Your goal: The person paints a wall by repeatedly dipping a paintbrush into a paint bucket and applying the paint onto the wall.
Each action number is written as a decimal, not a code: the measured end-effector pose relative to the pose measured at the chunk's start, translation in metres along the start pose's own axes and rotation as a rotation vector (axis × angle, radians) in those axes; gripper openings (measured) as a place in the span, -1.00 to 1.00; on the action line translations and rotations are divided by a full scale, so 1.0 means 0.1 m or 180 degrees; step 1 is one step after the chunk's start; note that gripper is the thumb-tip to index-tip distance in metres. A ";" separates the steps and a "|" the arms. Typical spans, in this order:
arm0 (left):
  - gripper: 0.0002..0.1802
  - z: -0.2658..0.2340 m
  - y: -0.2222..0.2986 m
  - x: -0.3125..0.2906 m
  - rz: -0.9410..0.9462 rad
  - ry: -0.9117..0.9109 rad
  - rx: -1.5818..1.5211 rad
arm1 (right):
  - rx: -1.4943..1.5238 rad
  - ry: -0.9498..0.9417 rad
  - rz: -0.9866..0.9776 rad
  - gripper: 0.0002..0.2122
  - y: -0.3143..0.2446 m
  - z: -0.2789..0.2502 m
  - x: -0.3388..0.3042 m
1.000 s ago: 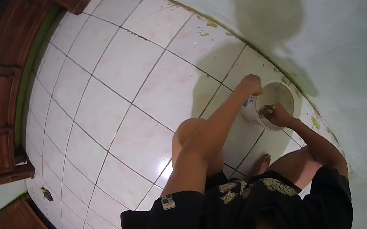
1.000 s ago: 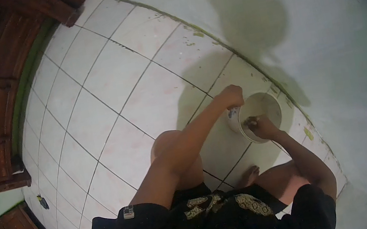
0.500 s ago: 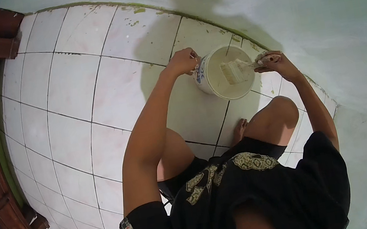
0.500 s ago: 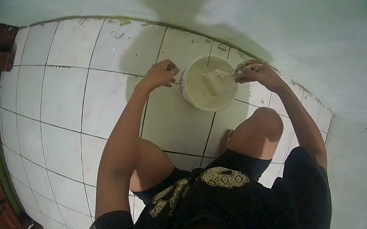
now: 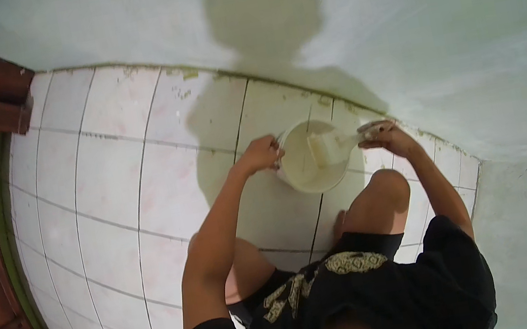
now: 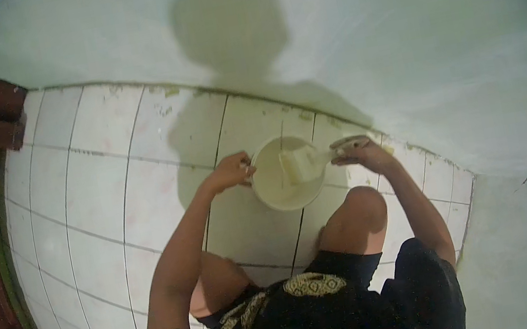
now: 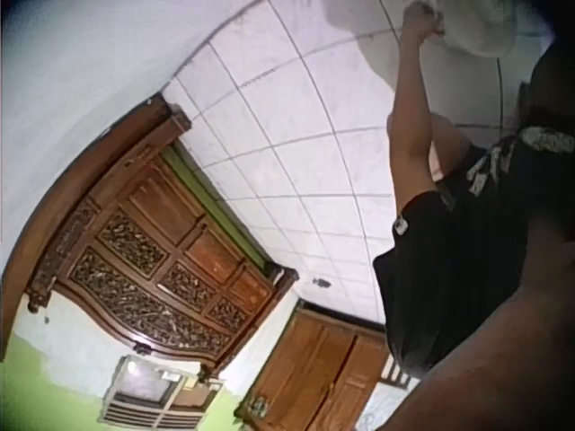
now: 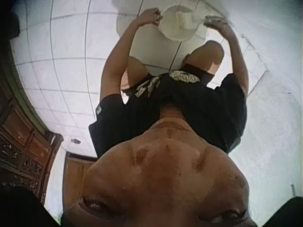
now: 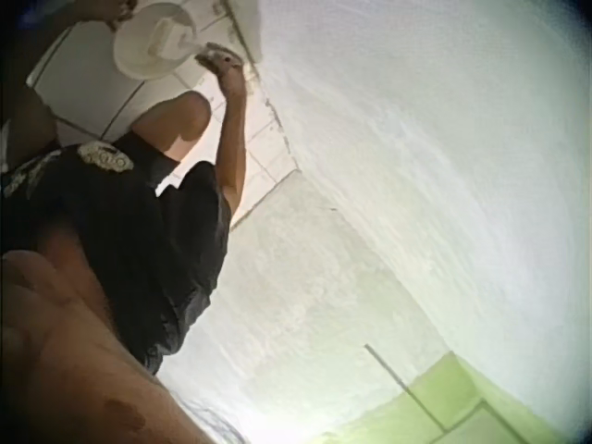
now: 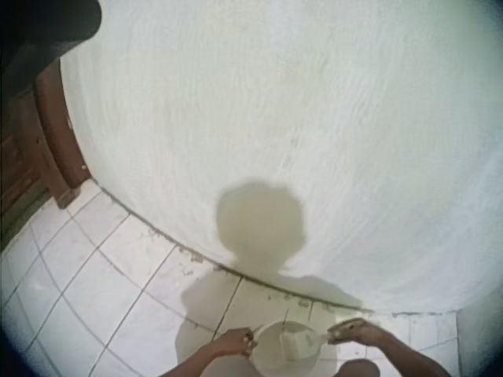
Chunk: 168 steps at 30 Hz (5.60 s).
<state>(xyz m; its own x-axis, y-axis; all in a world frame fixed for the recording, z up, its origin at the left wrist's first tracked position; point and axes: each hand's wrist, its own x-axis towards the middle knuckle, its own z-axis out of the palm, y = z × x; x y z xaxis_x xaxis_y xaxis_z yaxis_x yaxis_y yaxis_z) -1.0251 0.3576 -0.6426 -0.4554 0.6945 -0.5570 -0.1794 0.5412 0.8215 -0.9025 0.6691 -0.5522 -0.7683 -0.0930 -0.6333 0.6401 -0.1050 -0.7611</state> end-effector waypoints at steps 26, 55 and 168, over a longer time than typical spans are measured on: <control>-0.75 -1.50 -1.17 -1.23 -0.0352 0.1835 -0.1809 | 0.1751 -0.0635 -0.0734 -0.70 -0.45 2.15 0.78; -0.67 -1.21 -2.10 -2.09 -0.0620 0.3929 -0.0488 | 0.1256 -0.1474 -0.0515 -0.48 -0.18 2.42 1.94; -0.76 -0.52 -1.81 -2.41 0.0081 0.4900 0.0287 | -0.5383 0.3492 -0.5025 -0.91 -5.42 2.52 -2.55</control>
<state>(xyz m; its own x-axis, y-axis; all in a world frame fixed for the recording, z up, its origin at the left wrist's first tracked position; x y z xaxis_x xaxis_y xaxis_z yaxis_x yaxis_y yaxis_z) -0.9277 0.0676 -0.6503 -0.8969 -0.4107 0.1637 -0.1323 0.6025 0.7871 -1.0522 0.5001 0.0568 -0.5202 -0.4139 0.7470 -0.1837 0.9085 0.3754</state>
